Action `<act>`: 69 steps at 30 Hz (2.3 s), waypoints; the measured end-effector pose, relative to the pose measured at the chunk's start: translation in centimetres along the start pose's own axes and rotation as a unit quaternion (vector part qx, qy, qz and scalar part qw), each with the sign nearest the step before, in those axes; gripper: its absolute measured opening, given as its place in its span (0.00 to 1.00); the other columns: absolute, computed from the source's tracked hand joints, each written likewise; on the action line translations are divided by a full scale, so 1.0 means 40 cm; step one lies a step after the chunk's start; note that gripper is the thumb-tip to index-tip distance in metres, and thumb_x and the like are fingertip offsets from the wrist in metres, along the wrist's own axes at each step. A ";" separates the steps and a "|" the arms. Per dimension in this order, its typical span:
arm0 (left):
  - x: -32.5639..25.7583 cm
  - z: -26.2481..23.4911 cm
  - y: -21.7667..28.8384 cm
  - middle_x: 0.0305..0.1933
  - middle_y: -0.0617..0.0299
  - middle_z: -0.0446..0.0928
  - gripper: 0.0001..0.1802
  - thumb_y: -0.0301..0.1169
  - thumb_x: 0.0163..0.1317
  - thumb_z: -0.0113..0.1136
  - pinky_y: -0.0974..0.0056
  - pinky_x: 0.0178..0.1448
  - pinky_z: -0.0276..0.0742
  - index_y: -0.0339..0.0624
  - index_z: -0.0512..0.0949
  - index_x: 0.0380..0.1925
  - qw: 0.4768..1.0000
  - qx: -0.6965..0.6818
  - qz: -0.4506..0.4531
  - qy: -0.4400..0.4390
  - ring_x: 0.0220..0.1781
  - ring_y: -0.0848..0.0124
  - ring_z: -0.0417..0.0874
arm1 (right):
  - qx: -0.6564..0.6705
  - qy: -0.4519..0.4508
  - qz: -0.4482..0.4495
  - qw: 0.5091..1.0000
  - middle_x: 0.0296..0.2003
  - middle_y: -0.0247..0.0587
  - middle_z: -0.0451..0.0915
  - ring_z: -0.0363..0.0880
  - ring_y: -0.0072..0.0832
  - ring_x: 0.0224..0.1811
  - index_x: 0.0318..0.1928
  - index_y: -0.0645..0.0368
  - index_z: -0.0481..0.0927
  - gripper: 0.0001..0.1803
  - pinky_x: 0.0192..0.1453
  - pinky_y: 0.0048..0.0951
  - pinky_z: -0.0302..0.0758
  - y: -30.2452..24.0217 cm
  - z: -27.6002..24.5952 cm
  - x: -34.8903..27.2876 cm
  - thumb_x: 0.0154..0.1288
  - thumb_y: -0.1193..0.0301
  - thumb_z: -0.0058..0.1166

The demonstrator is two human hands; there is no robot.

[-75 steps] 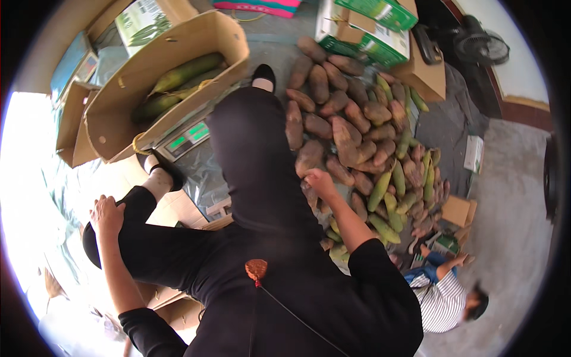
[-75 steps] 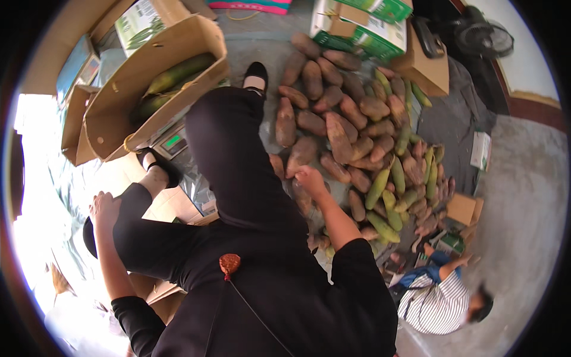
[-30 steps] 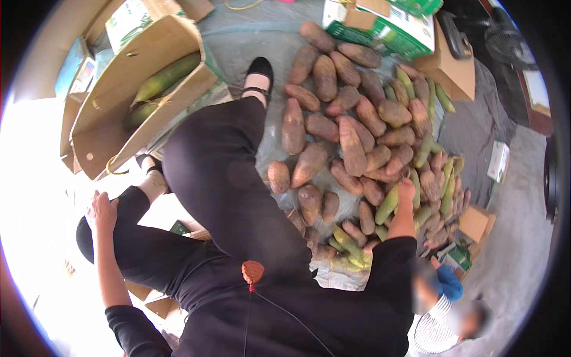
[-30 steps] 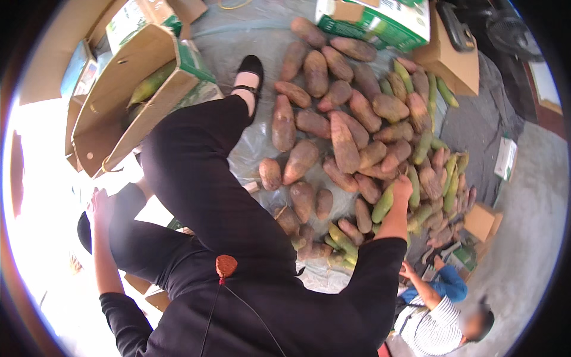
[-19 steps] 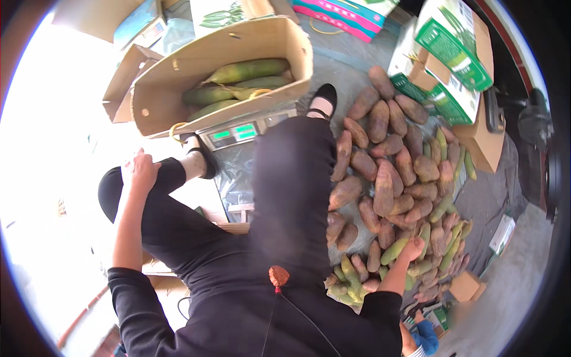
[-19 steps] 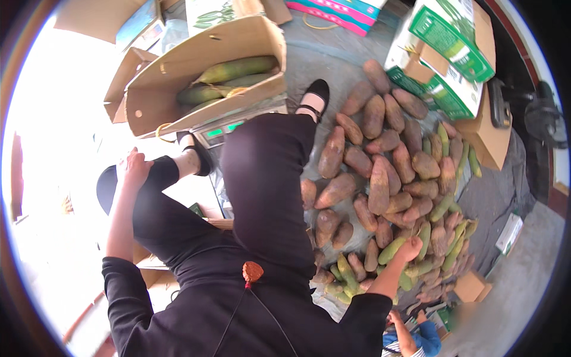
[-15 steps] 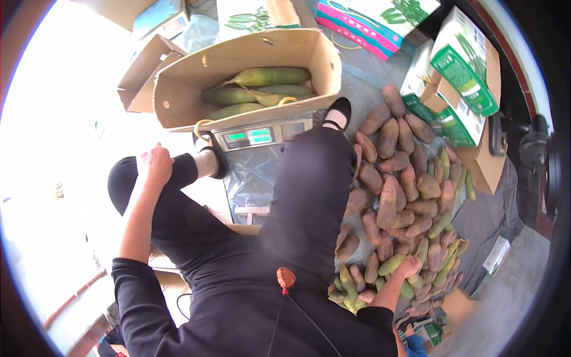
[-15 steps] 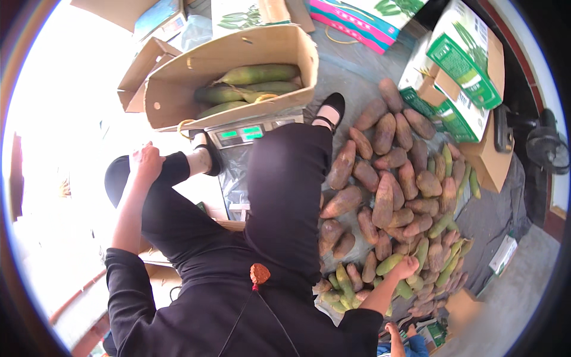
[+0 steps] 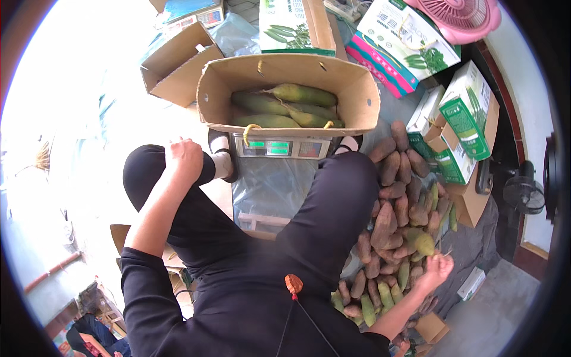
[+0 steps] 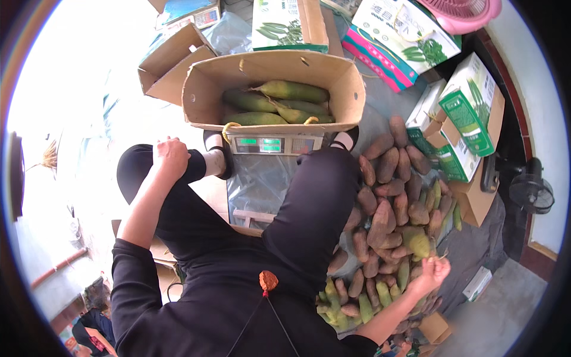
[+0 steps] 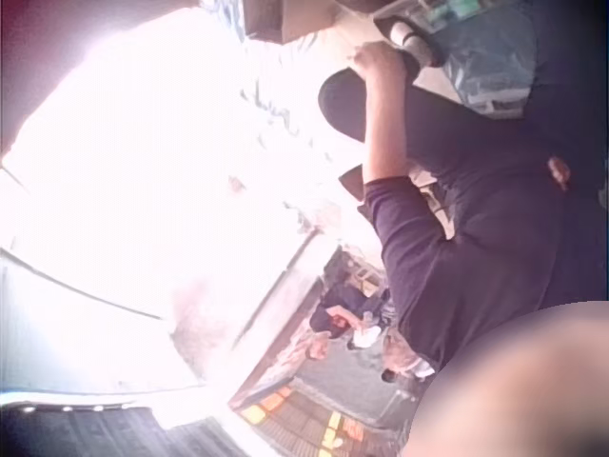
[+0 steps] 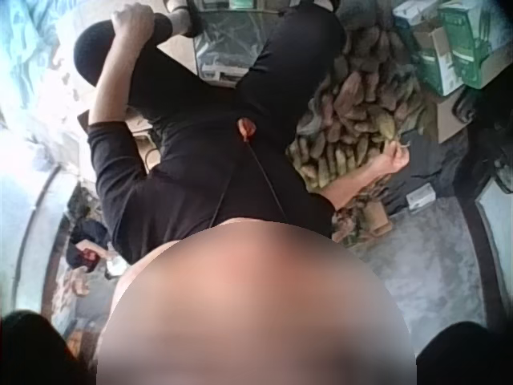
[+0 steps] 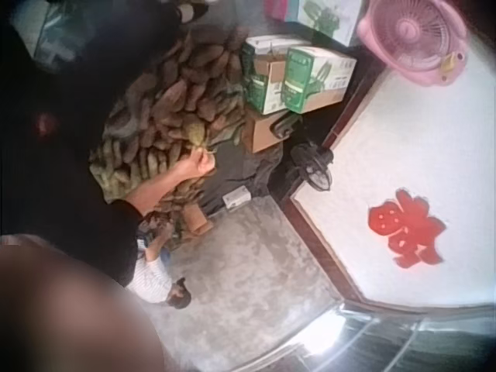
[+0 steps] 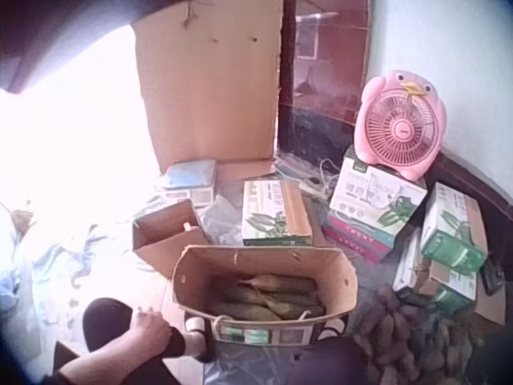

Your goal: Sorting and packing green produce (likely melons or gourds) into boxes while weighing them.

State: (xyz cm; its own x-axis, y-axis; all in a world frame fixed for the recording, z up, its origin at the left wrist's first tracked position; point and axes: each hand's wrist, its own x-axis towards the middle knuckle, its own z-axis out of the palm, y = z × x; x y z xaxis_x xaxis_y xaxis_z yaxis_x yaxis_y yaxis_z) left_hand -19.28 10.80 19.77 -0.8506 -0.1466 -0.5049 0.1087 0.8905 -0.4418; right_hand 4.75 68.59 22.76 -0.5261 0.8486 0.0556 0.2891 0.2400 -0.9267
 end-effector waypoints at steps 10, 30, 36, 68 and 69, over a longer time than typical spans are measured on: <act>-0.003 0.038 -0.026 0.40 0.58 0.79 0.15 0.42 0.54 0.61 0.57 0.53 0.71 0.43 0.83 0.34 0.997 -0.035 -0.001 0.062 0.49 0.62 0.78 | 0.206 -0.298 -0.186 0.913 0.39 0.43 0.76 0.76 0.32 0.49 0.42 0.59 0.66 0.10 0.48 0.31 0.75 -0.559 0.445 0.038 0.62 0.83 0.49; 0.004 -0.004 -0.015 0.46 0.57 0.79 0.14 0.40 0.56 0.58 0.56 0.54 0.70 0.43 0.82 0.36 0.999 -0.036 0.008 -0.003 0.52 0.64 0.77 | 0.080 -0.358 -0.019 0.930 0.42 0.35 0.79 0.77 0.20 0.41 0.49 0.61 0.74 0.13 0.44 0.20 0.74 -0.278 0.655 0.038 0.66 0.72 0.51; 0.002 0.007 -0.001 0.42 0.57 0.80 0.15 0.43 0.58 0.57 0.56 0.54 0.70 0.44 0.83 0.34 1.000 -0.012 0.023 0.003 0.50 0.64 0.78 | 0.056 -0.246 0.121 0.960 0.37 0.31 0.78 0.76 0.18 0.33 0.47 0.58 0.75 0.10 0.31 0.17 0.70 0.116 0.385 0.034 0.64 0.74 0.51; -0.011 -0.030 0.025 0.37 0.51 0.80 0.13 0.37 0.57 0.60 0.54 0.49 0.73 0.36 0.81 0.30 0.998 -0.010 0.024 0.064 0.43 0.54 0.80 | -0.090 -0.316 0.365 0.871 0.25 0.35 0.78 0.77 0.23 0.27 0.38 0.61 0.78 0.09 0.31 0.25 0.74 0.551 0.196 -0.442 0.57 0.73 0.51; -0.005 -0.025 0.021 0.38 0.51 0.79 0.14 0.37 0.57 0.59 0.53 0.49 0.73 0.36 0.81 0.30 0.997 -0.015 0.022 0.070 0.44 0.54 0.80 | -0.151 -0.320 0.313 0.881 0.24 0.36 0.78 0.78 0.23 0.28 0.36 0.60 0.79 0.07 0.32 0.26 0.75 0.562 0.177 -0.446 0.56 0.73 0.51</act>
State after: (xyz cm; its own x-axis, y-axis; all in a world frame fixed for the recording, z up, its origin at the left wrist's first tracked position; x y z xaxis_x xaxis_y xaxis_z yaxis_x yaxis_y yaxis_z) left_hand -19.52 12.00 20.23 -0.9095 -0.0480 -0.4128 0.1332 0.9073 -0.3988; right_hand 14.95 55.51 -1.69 -0.5038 0.4421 -0.7421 0.8317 0.0162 -0.5550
